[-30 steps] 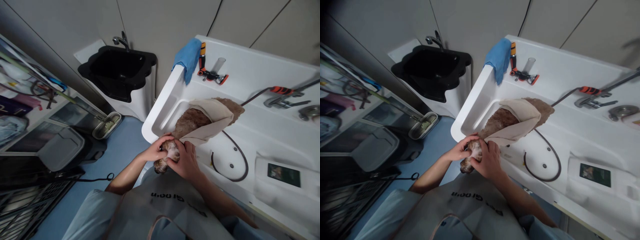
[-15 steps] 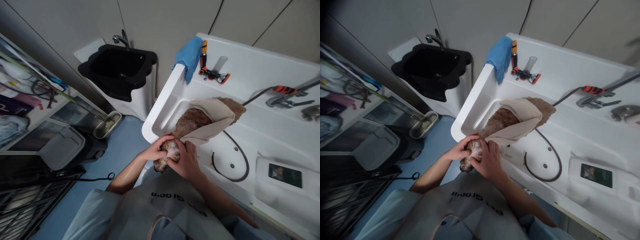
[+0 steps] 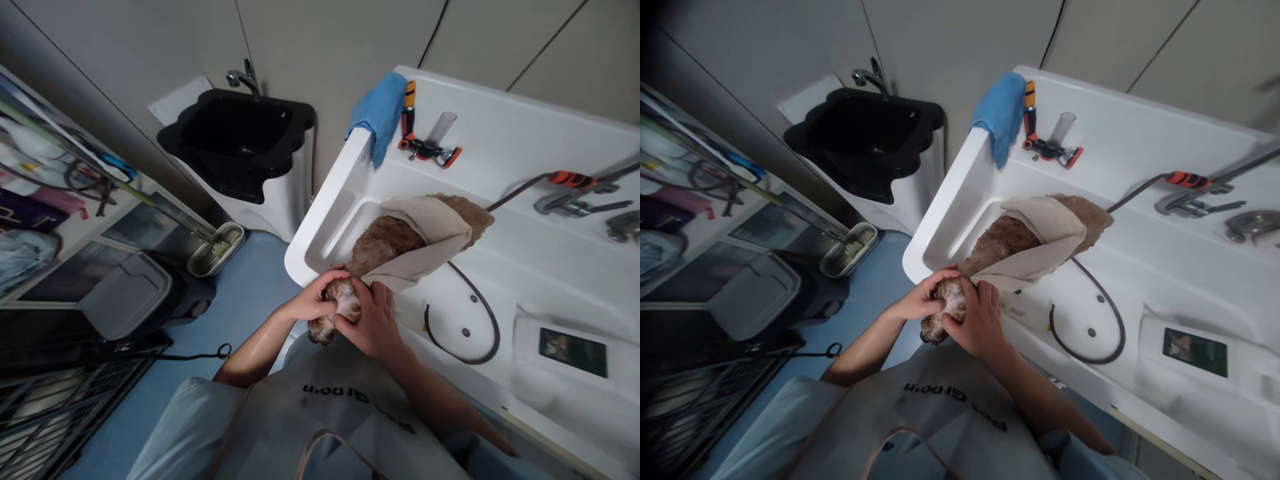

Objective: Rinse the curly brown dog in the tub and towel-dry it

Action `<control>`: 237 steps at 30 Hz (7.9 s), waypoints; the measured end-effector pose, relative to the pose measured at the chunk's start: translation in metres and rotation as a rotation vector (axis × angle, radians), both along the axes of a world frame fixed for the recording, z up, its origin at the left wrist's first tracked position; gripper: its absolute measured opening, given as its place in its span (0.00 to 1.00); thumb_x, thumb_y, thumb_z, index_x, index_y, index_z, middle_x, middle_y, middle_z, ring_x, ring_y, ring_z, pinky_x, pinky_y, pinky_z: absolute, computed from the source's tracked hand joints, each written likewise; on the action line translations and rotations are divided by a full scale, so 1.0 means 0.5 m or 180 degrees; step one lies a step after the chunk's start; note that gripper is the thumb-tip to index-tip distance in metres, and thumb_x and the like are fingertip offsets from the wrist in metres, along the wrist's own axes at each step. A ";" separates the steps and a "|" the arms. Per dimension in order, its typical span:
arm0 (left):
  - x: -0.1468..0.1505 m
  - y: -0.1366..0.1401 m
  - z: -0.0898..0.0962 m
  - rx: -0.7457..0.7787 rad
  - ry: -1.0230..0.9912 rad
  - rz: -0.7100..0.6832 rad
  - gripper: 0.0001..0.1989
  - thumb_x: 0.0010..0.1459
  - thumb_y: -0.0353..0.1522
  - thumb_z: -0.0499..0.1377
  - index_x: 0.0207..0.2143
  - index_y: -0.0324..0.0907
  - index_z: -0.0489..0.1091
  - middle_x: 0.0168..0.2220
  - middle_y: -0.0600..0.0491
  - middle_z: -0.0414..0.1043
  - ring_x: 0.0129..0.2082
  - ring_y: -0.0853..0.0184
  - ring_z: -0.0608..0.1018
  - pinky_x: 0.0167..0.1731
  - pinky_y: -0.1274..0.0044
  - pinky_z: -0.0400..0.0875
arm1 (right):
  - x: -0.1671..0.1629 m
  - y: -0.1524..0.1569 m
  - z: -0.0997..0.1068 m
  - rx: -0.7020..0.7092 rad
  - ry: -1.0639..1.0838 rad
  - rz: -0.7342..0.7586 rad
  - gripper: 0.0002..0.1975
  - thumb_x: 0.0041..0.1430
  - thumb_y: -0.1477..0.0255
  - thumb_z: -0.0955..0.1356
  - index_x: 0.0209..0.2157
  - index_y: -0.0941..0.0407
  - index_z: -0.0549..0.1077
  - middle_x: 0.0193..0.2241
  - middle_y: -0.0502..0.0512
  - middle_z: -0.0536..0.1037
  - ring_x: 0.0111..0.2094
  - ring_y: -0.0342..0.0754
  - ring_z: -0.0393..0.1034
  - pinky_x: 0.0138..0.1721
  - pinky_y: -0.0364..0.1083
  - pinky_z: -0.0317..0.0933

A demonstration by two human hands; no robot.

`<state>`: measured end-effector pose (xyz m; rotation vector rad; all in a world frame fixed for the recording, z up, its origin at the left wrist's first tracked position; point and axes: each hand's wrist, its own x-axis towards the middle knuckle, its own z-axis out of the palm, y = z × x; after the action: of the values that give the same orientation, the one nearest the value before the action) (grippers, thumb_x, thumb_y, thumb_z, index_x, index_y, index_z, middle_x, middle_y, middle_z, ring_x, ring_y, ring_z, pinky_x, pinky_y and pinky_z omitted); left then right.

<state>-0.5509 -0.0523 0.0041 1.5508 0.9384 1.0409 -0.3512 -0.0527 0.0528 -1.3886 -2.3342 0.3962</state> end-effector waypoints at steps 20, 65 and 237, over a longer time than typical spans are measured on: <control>-0.003 0.008 -0.025 -0.0074 -0.0168 -0.0029 0.37 0.53 0.30 0.65 0.66 0.51 0.63 0.73 0.49 0.52 0.72 0.50 0.56 0.70 0.57 0.51 | -0.001 0.044 0.038 -0.0076 -0.0041 0.0034 0.16 0.56 0.63 0.69 0.44 0.56 0.76 0.41 0.62 0.72 0.44 0.60 0.67 0.49 0.59 0.65; 0.008 -0.006 -0.014 0.0077 -0.0046 0.0021 0.42 0.56 0.28 0.62 0.71 0.54 0.55 0.75 0.51 0.43 0.74 0.52 0.48 0.72 0.57 0.45 | -0.009 0.042 0.045 -0.0298 0.0056 -0.0003 0.24 0.52 0.68 0.67 0.52 0.59 0.74 0.44 0.64 0.69 0.48 0.62 0.64 0.54 0.65 0.64; 0.045 0.043 0.008 -0.0302 -0.0282 0.0054 0.43 0.53 0.32 0.64 0.69 0.57 0.54 0.74 0.55 0.46 0.73 0.50 0.50 0.73 0.56 0.39 | 0.033 0.080 0.025 -0.0072 0.0396 0.0237 0.32 0.53 0.67 0.66 0.61 0.56 0.66 0.44 0.62 0.65 0.49 0.62 0.61 0.52 0.66 0.64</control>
<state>-0.5286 -0.0310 0.0083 1.4098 0.9280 1.0533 -0.3348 -0.0129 0.0654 -1.2527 -2.2911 0.5172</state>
